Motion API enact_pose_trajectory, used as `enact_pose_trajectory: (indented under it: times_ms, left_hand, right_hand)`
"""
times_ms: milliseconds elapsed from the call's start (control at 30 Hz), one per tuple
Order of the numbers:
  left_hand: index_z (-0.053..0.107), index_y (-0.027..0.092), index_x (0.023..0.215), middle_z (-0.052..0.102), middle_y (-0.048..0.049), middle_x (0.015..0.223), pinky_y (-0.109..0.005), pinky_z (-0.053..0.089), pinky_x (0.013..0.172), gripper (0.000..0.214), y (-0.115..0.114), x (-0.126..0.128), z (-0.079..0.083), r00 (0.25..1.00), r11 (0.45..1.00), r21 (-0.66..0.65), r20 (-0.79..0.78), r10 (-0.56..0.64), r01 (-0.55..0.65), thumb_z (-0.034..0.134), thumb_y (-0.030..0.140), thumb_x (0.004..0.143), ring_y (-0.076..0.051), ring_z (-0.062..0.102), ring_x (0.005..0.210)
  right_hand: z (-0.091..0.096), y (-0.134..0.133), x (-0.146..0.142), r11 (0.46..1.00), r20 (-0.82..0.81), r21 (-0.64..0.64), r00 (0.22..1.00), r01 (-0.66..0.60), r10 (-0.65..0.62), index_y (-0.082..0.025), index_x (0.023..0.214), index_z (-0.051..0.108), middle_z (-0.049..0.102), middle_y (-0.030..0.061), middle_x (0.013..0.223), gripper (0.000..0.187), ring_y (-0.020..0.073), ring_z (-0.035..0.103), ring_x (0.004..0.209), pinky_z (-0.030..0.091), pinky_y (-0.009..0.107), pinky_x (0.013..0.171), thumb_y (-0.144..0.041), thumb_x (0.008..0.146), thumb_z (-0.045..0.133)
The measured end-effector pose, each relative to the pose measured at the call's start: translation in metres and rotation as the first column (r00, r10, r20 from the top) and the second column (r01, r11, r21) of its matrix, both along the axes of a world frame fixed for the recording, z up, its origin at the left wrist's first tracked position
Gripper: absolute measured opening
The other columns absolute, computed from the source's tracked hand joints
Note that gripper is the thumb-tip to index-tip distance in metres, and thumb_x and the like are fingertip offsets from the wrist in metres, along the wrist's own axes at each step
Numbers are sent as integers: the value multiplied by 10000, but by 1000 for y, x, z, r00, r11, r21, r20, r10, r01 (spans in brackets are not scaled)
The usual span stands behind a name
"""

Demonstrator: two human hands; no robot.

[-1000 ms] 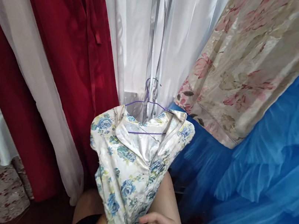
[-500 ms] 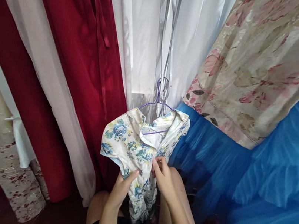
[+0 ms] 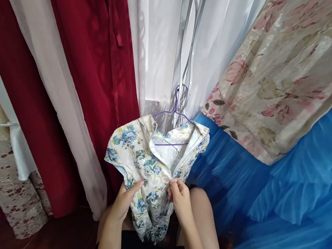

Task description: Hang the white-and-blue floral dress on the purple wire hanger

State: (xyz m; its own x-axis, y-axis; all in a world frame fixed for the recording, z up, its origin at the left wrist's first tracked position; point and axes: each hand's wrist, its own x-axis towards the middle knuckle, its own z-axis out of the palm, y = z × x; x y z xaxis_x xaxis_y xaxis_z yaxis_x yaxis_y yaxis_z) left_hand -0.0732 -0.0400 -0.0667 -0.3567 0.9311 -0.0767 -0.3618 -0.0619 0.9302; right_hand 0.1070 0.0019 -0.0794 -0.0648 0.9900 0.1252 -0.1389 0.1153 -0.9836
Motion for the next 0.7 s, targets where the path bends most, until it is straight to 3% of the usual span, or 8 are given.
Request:
enact_pose_trajectory:
  times_ms: [100, 300, 367, 467, 500, 533, 633, 700]
  left_hand:
    - [686, 197, 1194, 722, -105, 1221, -464, 403, 1158, 487, 7, -4, -1, 980, 981, 3, -30, 196, -196, 826, 342, 750, -303, 588, 1296]
    - [623, 187, 1186, 675, -105, 1254, -427, 422, 1120, 481, 18, -1, -11, 946, 946, 98, -77, 315, -308, 783, 326, 753, -292, 581, 1278]
    - [565, 196, 1210, 606, -120, 1322, -418, 430, 1091, 523, 20, 1, -17, 851, 865, 172, -169, 497, -471, 778, 340, 754, -286, 552, 1288]
    - [536, 218, 1169, 578, -98, 1257, -394, 455, 1019, 463, 18, 6, -21, 596, 661, 377, -288, 750, -649, 753, 364, 787, -263, 562, 1203]
    - [551, 220, 1125, 595, -79, 1172, -379, 466, 985, 393, 17, 10, -21, 570, 652, 429, -319, 757, -626, 735, 363, 808, -250, 583, 1131]
    - [571, 218, 1070, 607, -61, 1075, -363, 477, 946, 313, 15, 14, -20, 599, 695, 455, -359, 716, -557, 714, 357, 829, -236, 602, 1047]
    - [621, 217, 1012, 640, -52, 965, -333, 498, 879, 189, 13, 36, -16, 778, 924, 369, -550, 302, -99, 679, 318, 864, -224, 628, 934]
    - [631, 220, 1086, 672, -73, 1050, -336, 496, 907, 246, 12, 56, -15, 785, 951, 274, -617, 57, 146, 686, 297, 859, -237, 640, 998]
  right_hand:
    - [0, -4, 7, 999, 21, -16, 999, -37, 38, -225, 637, 442, 429, -57, 480, 442, 108, 340, 457, 276, 263, 498, -560, 901, 556]
    - [4, -5, 8, 998, -6, -39, 999, -53, 53, -223, 671, 473, 446, -57, 465, 421, 114, 361, 444, 283, 261, 494, -583, 857, 591]
    - [6, -7, 10, 998, -14, -45, 999, -41, 41, -224, 657, 465, 444, -54, 470, 430, 113, 361, 451, 282, 262, 500, -578, 862, 594]
    - [11, -10, 16, 998, -29, -50, 999, -41, 40, -221, 625, 448, 427, -51, 468, 449, 109, 344, 455, 260, 260, 496, -566, 867, 604]
    - [13, -12, 18, 998, -30, -48, 999, -40, 38, -218, 623, 456, 427, -51, 468, 449, 107, 337, 455, 252, 259, 494, -562, 867, 612]
    - [15, -14, 19, 998, -28, -45, 999, -35, 34, -215, 622, 466, 427, -50, 464, 449, 104, 330, 452, 245, 258, 492, -560, 861, 624]
    - [20, -18, 21, 999, -8, -34, 1000, -14, 13, -210, 605, 474, 425, -51, 447, 471, 92, 314, 440, 237, 253, 484, -570, 834, 672]
    - [23, -20, 21, 999, -8, -31, 1000, -22, 22, -210, 596, 468, 425, -53, 437, 489, 84, 310, 425, 232, 247, 468, -582, 816, 697]
